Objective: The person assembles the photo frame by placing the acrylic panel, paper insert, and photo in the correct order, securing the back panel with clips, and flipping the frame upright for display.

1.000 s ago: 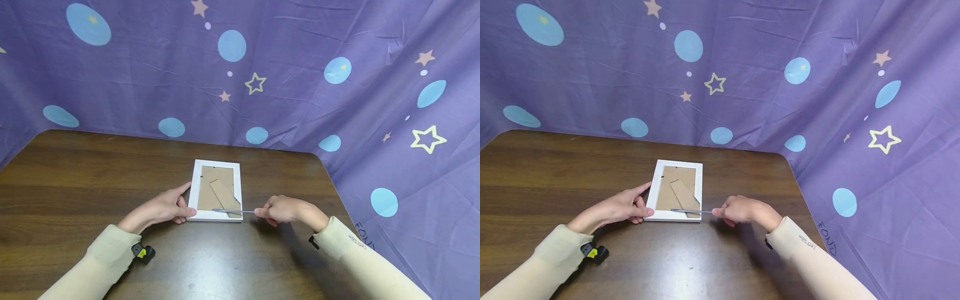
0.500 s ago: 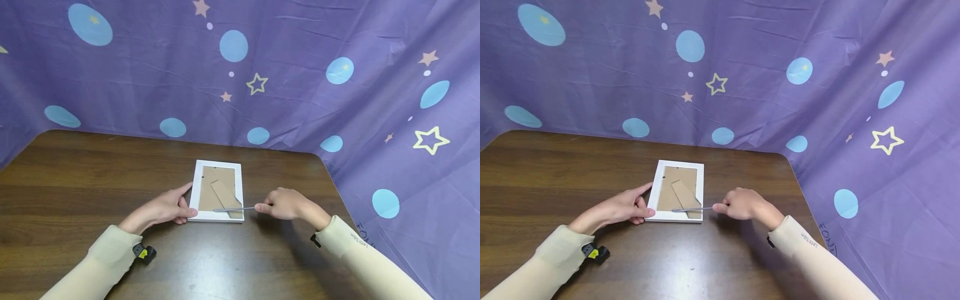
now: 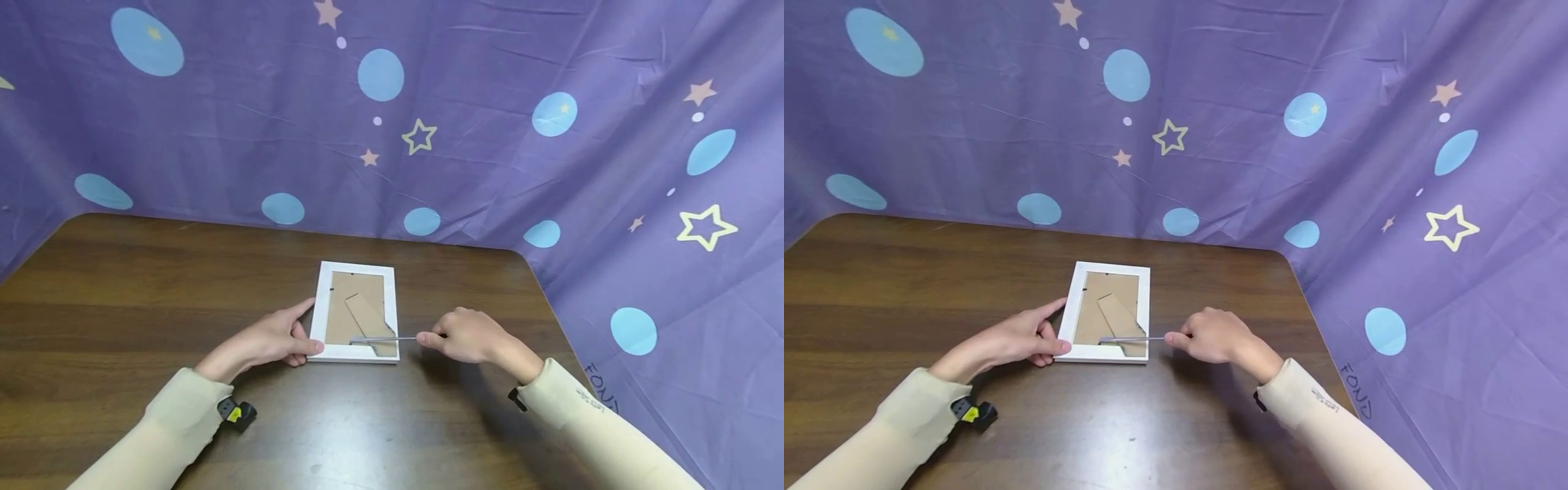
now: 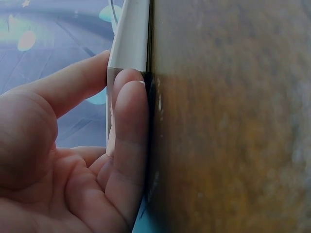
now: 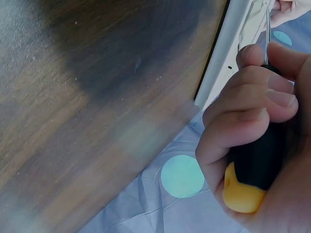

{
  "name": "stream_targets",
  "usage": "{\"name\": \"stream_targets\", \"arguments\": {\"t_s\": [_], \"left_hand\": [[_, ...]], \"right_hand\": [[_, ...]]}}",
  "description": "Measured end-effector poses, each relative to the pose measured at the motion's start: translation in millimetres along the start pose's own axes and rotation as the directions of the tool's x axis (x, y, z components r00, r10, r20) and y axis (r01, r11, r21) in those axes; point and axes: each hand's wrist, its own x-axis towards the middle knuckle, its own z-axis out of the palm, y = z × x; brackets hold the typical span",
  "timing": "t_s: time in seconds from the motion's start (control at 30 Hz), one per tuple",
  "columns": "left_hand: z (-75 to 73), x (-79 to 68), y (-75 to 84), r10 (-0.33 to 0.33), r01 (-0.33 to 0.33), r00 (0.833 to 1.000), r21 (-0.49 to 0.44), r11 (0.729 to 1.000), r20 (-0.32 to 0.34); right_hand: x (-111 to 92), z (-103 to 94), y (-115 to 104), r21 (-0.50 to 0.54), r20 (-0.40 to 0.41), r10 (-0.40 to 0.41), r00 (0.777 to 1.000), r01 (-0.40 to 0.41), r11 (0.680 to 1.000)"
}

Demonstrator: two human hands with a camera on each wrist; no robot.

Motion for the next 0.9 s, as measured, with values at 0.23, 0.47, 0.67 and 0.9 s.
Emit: {"name": "stream_targets", "arguments": {"t_s": [0.23,0.47,0.67,0.9], "left_hand": [[-0.8,0.0,-0.6,-0.002,0.002,1.000,-0.038,0.999,0.006],[-1.1,-1.0,-0.8,-0.004,0.004,1.000,-0.080,0.997,0.006],[-0.9,-0.7,-1.8,-0.002,0.003,1.000,-0.072,0.997,0.006],[-1.0,0.0,-2.3,-0.002,0.002,1.000,-0.071,0.998,0.008]], "right_hand": [[-0.9,-0.7,-2.7,-0.006,-0.003,0.009,1.000,-0.009,1.000],[-3.3,-2.1,-5.5,-0.018,-0.015,-0.006,1.000,0.006,1.000],[-3.6,0.7,-5.8,-0.006,-0.001,0.016,1.000,-0.016,1.000],[-2.9,-0.8,-7.9,0.023,0.055,0.080,0.995,-0.082,0.996]]}}
